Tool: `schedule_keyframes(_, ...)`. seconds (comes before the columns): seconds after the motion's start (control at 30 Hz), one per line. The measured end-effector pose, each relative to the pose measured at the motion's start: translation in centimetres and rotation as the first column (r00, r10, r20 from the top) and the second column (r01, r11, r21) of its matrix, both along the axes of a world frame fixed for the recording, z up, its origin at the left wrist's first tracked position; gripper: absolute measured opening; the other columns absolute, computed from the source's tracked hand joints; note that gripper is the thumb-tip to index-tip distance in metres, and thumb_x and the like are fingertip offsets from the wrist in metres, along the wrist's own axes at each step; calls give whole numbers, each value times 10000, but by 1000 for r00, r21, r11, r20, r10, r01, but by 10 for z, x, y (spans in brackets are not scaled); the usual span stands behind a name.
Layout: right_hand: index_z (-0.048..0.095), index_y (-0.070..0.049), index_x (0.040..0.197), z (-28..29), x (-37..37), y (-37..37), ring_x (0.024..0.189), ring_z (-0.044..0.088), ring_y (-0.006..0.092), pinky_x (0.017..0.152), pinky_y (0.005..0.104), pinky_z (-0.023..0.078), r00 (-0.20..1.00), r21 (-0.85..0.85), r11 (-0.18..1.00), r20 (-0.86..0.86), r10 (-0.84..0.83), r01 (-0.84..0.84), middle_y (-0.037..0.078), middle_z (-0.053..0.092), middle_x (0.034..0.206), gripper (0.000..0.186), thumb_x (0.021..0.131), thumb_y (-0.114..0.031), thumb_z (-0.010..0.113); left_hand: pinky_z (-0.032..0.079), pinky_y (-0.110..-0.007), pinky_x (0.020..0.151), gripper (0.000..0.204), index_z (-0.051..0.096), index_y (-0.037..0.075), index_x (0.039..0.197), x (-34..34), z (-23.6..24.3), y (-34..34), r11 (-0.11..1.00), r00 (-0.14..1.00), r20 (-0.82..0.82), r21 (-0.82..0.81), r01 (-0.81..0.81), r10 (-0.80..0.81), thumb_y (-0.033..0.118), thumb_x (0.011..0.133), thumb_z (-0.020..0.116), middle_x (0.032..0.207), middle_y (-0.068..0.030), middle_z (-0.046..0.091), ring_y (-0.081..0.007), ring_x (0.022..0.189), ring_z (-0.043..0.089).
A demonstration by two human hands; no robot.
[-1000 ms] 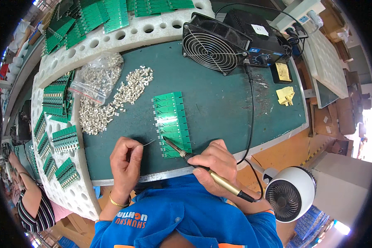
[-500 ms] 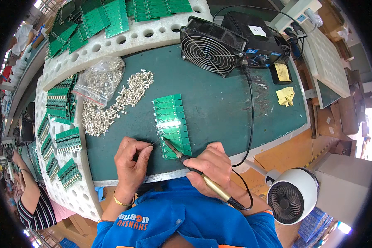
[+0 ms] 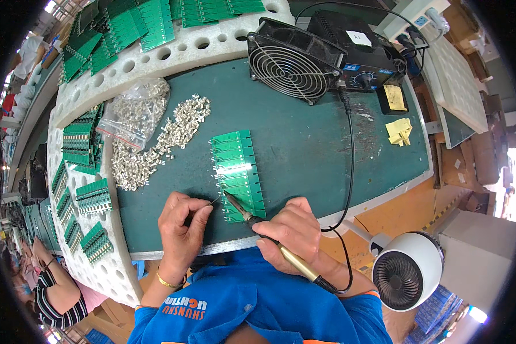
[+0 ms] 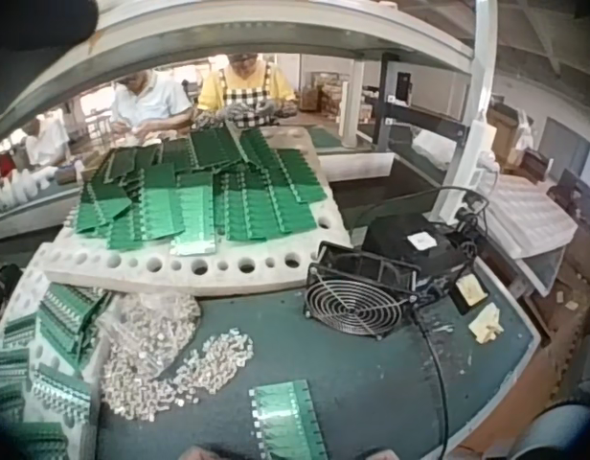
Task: The person solders components onto a circuit board using a soldering iron and wire, places the finished board onto a stack, and begins soldering another board.
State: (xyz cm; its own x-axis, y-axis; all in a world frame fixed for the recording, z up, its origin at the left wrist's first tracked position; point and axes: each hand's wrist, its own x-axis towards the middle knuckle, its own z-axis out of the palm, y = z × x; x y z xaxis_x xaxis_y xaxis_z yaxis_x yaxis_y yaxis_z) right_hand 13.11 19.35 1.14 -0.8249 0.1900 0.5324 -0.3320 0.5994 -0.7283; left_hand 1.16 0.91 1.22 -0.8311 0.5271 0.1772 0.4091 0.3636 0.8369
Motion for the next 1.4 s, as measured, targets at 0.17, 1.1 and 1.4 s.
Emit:
schedule_keyframes(0.17,677,-44,923,1,0,0,549,528,210,622,350,393,1000,5,1000,5,13,-13,42,603,652,161,859,-189,700,435,-299,595,100,677,18,842,0,-2,0,1000,999,-40,2,-2,2,-23,782,746,740,-75,580,-201,689,540)
schedule_keyframes(1.1,677,-42,967,1,0,0,557,536,209,624,357,402,1000,84,996,8,21,-22,39,593,651,234,819,-215,731,437,-309,573,120,676,22,855,0,-3,4,999,996,-85,-31,26,-29,-29,775,749,721,-74,592,-206,666,544)
schedule_keyframes(1.4,642,-63,1020,0,6,-2,580,530,199,637,370,414,999,103,994,31,24,-27,27,579,687,281,954,-335,613,439,-311,576,118,677,23,850,1,-3,3,999,996,-88,-34,32,-35,-29,773,749,719,-70,592,-208,671,548)
